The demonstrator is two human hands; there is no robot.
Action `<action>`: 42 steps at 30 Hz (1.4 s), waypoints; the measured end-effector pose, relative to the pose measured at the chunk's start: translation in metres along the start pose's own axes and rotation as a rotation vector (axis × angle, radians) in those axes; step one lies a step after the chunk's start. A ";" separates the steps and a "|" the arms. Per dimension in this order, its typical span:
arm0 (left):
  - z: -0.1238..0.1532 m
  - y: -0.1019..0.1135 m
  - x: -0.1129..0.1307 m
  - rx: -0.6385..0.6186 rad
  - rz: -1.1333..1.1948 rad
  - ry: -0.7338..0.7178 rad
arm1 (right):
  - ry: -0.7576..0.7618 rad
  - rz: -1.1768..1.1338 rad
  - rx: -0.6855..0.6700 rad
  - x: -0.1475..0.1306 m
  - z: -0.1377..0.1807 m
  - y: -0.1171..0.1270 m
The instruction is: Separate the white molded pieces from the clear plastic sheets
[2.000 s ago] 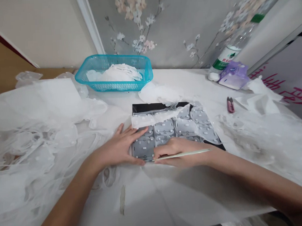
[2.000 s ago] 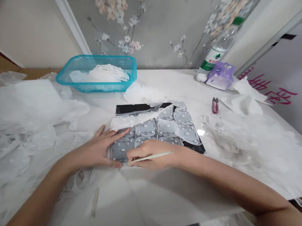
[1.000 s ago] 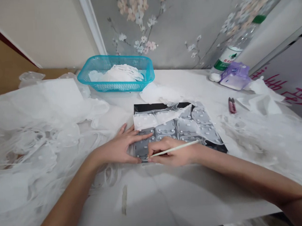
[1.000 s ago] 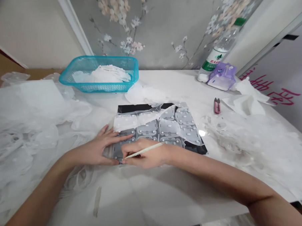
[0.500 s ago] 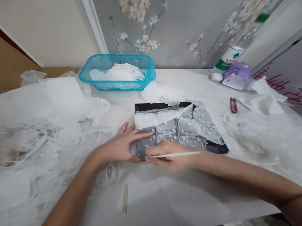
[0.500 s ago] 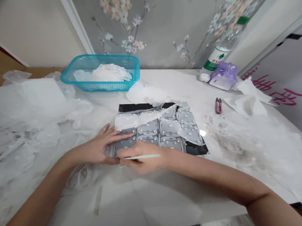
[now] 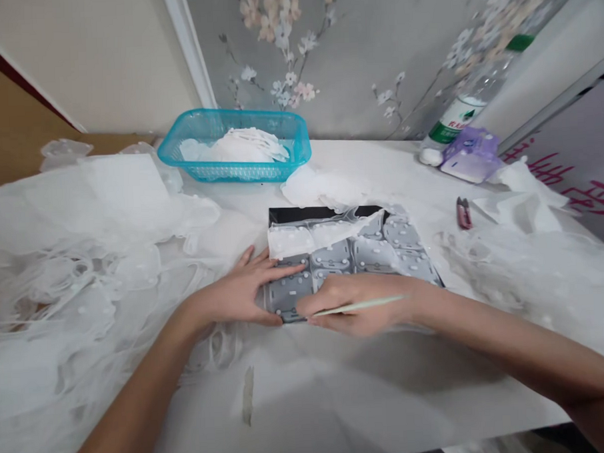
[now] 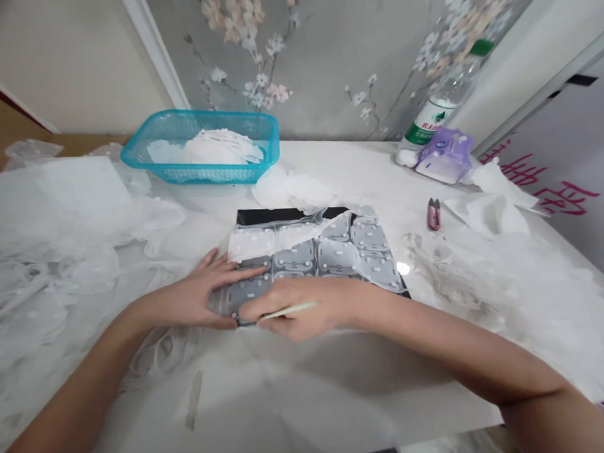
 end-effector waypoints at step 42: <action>-0.002 -0.003 0.001 0.060 0.004 0.016 | 0.012 -0.128 0.109 0.021 0.002 -0.002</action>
Point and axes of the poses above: each hand's wrist, its own z-axis away from the middle knuckle, its own y-axis out of the back of the hand, x = y × z, the point moved 2 cm from there along -z, towards the middle knuckle
